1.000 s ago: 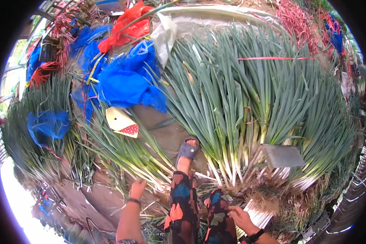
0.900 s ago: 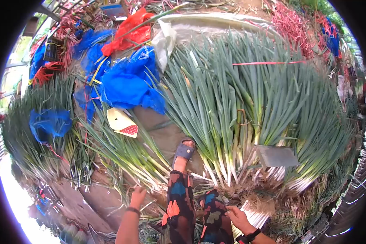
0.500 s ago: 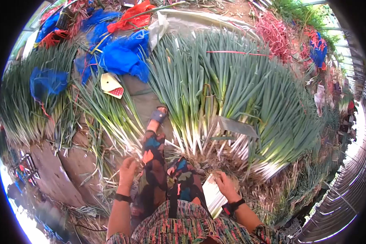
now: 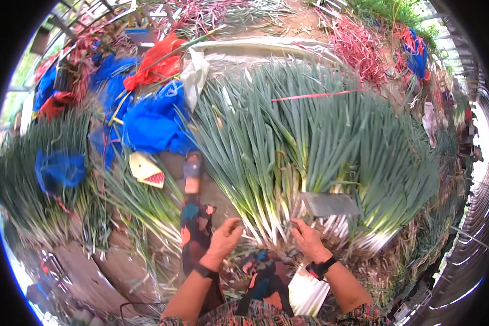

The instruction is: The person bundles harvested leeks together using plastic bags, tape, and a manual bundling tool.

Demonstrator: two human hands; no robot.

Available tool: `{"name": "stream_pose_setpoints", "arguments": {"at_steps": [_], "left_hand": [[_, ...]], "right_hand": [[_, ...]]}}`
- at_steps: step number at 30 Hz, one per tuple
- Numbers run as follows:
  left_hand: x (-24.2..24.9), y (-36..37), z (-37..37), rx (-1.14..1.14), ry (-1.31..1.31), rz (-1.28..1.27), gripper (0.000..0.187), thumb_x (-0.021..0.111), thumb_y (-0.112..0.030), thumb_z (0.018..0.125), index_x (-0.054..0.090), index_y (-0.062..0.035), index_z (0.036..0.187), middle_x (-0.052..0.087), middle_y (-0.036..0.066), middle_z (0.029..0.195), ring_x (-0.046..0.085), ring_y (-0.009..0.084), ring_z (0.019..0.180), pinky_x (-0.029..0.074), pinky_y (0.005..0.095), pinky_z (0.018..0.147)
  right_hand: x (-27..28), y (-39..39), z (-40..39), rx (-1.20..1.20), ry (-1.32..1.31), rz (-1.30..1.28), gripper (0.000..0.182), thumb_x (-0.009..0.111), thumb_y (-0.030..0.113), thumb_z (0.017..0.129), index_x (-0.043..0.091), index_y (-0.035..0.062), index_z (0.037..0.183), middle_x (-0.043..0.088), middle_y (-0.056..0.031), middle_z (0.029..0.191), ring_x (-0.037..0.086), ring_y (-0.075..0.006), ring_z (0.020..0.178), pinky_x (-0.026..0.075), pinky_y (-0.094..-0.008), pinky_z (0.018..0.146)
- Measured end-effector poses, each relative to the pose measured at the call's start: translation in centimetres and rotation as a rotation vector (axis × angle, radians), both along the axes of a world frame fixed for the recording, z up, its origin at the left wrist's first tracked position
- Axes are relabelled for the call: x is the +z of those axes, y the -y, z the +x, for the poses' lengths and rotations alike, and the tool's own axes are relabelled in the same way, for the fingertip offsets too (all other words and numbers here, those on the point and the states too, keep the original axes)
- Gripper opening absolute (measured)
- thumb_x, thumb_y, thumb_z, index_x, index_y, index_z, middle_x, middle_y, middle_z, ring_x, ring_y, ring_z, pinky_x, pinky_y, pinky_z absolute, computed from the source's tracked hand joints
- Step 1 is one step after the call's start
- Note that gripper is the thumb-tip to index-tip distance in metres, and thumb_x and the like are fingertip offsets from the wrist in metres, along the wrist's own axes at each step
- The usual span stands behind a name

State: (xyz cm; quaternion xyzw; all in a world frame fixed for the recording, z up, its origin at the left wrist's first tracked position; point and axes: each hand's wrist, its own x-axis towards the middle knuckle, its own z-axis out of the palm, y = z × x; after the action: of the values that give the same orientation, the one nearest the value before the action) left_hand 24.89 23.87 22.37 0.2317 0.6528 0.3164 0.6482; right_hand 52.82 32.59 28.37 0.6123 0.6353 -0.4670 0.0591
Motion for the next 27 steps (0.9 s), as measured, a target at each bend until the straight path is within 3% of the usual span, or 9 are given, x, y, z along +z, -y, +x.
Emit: {"name": "stream_pose_setpoints", "arguments": {"at_steps": [2,5,7,9,15,17,23,26,27], "left_hand": [[-2.4,-5.1,-1.5,-0.178,-0.204,-0.003,0.037,0.065,-0.029,0.086,0.058,-0.0081,0.116,0.067,0.013,0.091,0.066,0.0207,0.082,0.051,0.0310,0.075],[-6.5,-8.6,-2.7,-0.294,-0.301,0.052,0.035,0.062,-0.032,0.085,0.059,-0.0079,0.111,0.066,0.014,0.100,0.065,0.0312,0.085,0.051,0.0390,0.074],[-7.6,-9.9,-3.3,-0.269,-0.226,0.003,0.034,0.062,-0.031,0.084,0.060,-0.0079,0.110,0.065,0.015,0.104,0.064,0.0341,0.089,0.051,0.0405,0.076],[-7.5,-11.3,-4.6,-0.316,-0.208,0.042,0.034,0.062,-0.031,0.084,0.061,-0.0064,0.108,0.065,0.015,0.103,0.063,0.0351,0.091,0.051,0.0409,0.078],[-8.5,-14.4,-7.9,-0.539,-0.264,0.143,0.023,0.062,-0.027,0.083,0.061,-0.0067,0.093,0.062,0.015,0.083,0.062,0.0330,0.078,0.049,0.0447,0.068],[-8.4,-16.7,-8.7,-0.503,-0.193,0.248,0.022,0.061,-0.027,0.084,0.059,-0.0069,0.092,0.061,0.015,0.079,0.062,0.0324,0.076,0.049,0.0445,0.066],[-7.5,-22.0,-12.2,-0.281,-0.067,0.200,0.033,0.062,-0.028,0.083,0.058,-0.0054,0.107,0.063,0.018,0.092,0.062,0.0330,0.082,0.049,0.0420,0.071],[-7.4,-23.4,-12.9,0.208,0.304,0.047,0.026,0.054,-0.024,0.094,0.058,-0.0037,0.111,0.065,0.008,0.095,0.062,0.0204,0.082,0.049,0.0318,0.073],[-7.4,-23.9,-13.3,0.434,0.694,-0.181,0.024,0.051,-0.022,0.097,0.058,-0.0036,0.109,0.065,0.004,0.093,0.060,0.0149,0.082,0.048,0.0280,0.073]], "right_hand": [[-5.1,-4.5,-4.1,0.018,0.051,-0.005,0.035,0.054,0.028,0.091,0.054,0.0103,0.121,0.065,-0.0175,0.096,0.061,-0.0387,0.089,0.049,-0.0452,0.075],[-14.6,-11.9,-11.9,0.084,-0.147,0.235,0.034,0.053,0.028,0.091,0.057,0.0091,0.119,0.064,-0.0195,0.099,0.061,-0.0378,0.094,0.048,-0.0435,0.080],[-17.9,-18.5,-19.2,0.048,-0.202,0.149,0.032,0.054,0.027,0.091,0.058,0.0077,0.117,0.065,-0.0168,0.101,0.061,-0.0353,0.094,0.048,-0.0426,0.080],[-21.6,-24.2,-26.0,0.120,-0.298,0.307,0.031,0.052,0.026,0.092,0.057,0.0080,0.116,0.065,-0.0167,0.095,0.061,-0.0351,0.091,0.048,-0.0428,0.079],[-30.3,-36.5,-43.4,0.153,-0.377,0.258,0.039,0.053,0.030,0.089,0.058,0.0057,0.119,0.064,-0.0176,0.106,0.061,-0.0346,0.100,0.048,-0.0416,0.086],[-33.9,-38.4,-47.6,0.162,-0.448,0.345,0.041,0.053,0.031,0.088,0.057,0.0060,0.121,0.062,-0.0183,0.112,0.058,-0.0340,0.107,0.046,-0.0407,0.092],[-36.8,-43.5,-57.0,0.531,-0.119,0.488,0.043,0.054,0.031,0.088,0.054,0.0061,0.123,0.052,-0.0178,0.129,0.048,-0.0344,0.121,0.038,-0.0436,0.103],[-39.2,-45.8,-60.5,0.650,-0.048,0.624,0.039,0.057,0.027,0.085,0.056,0.0076,0.120,0.051,-0.0155,0.130,0.046,-0.0327,0.123,0.039,-0.0431,0.102],[-40.8,-46.4,-61.3,0.694,-0.029,0.669,0.039,0.058,0.026,0.085,0.056,0.0079,0.119,0.051,-0.0151,0.130,0.046,-0.0321,0.124,0.040,-0.0427,0.102]]}}
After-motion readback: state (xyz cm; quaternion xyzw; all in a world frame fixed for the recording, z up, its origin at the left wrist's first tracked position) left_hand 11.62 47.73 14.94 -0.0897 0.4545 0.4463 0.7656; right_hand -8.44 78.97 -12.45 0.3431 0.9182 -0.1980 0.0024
